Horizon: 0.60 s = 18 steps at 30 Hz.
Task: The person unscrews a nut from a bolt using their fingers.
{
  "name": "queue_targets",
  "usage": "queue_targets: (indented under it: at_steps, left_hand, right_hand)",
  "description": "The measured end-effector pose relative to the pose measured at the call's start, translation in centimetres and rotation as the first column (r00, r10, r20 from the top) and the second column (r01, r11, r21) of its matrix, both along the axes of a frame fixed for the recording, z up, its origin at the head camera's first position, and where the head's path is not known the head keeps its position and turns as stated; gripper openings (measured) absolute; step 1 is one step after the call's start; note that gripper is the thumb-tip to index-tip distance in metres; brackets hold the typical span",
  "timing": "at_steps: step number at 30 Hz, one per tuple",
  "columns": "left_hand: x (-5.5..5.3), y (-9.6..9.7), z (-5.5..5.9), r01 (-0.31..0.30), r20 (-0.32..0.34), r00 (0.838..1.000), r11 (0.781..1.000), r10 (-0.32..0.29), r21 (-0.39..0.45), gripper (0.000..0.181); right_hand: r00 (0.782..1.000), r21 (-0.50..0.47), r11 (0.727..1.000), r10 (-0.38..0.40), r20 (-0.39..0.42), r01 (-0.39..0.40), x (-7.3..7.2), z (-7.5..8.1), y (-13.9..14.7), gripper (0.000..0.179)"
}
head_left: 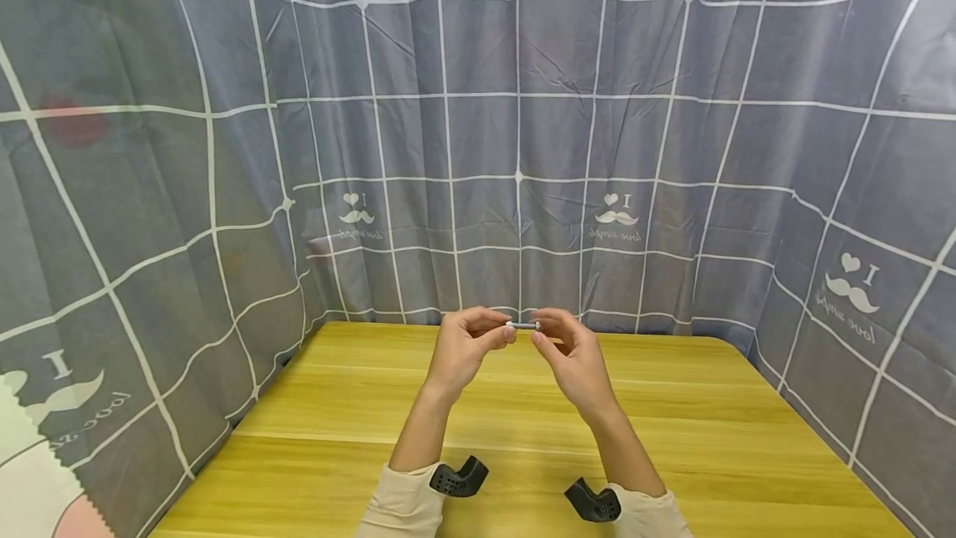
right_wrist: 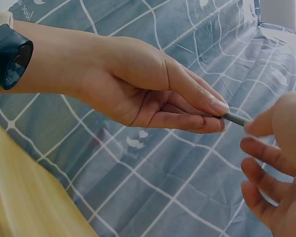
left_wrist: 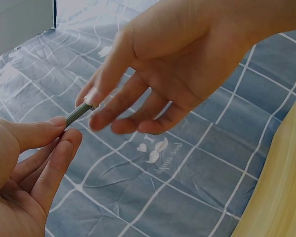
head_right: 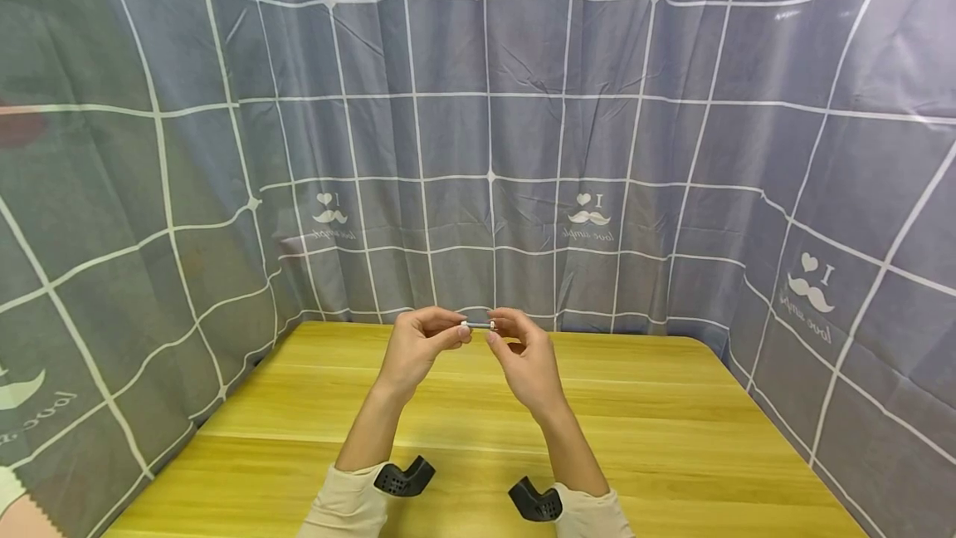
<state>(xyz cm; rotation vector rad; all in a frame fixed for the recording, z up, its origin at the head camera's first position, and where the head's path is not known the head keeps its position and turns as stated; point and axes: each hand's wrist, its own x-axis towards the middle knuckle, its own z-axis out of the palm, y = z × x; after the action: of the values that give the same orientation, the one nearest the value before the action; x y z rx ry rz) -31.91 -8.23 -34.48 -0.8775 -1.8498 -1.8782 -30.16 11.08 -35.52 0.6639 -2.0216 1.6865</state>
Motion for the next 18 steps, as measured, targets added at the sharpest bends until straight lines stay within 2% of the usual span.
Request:
queue_targets:
  at_steps: [3, 8, 14, 18]
  left_hand:
    - [-0.01, -0.01, -0.03, 0.0, -0.003, 1.0, 1.0, 0.0, 0.003, 0.011]
    - [0.0, 0.01, 0.0, -0.001, -0.007, 1.0, 1.0, 0.001, 0.01, 0.011]
    - [0.03, -0.04, 0.0, -0.002, -0.009, 1.0, 1.0, 0.002, 0.008, 0.011]
    - [0.02, -0.03, 0.03, 0.003, -0.006, 1.0, 1.0, -0.003, 0.01, 0.012]
  right_hand:
    - [1.0, 0.001, 1.0, -0.004, 0.011, 0.004, 0.04, -0.02, 0.0, 0.029]
    - [0.999, -0.003, 0.999, -0.032, 0.022, 0.032, 0.08, -0.03, -0.04, 0.022]
    - [1.0, -0.005, 1.0, 0.001, 0.015, -0.001, 0.06, -0.05, -0.03, 0.032]
    - [0.999, 0.001, 1.0, -0.015, 0.042, 0.015, -0.03, -0.05, -0.06, 0.027]
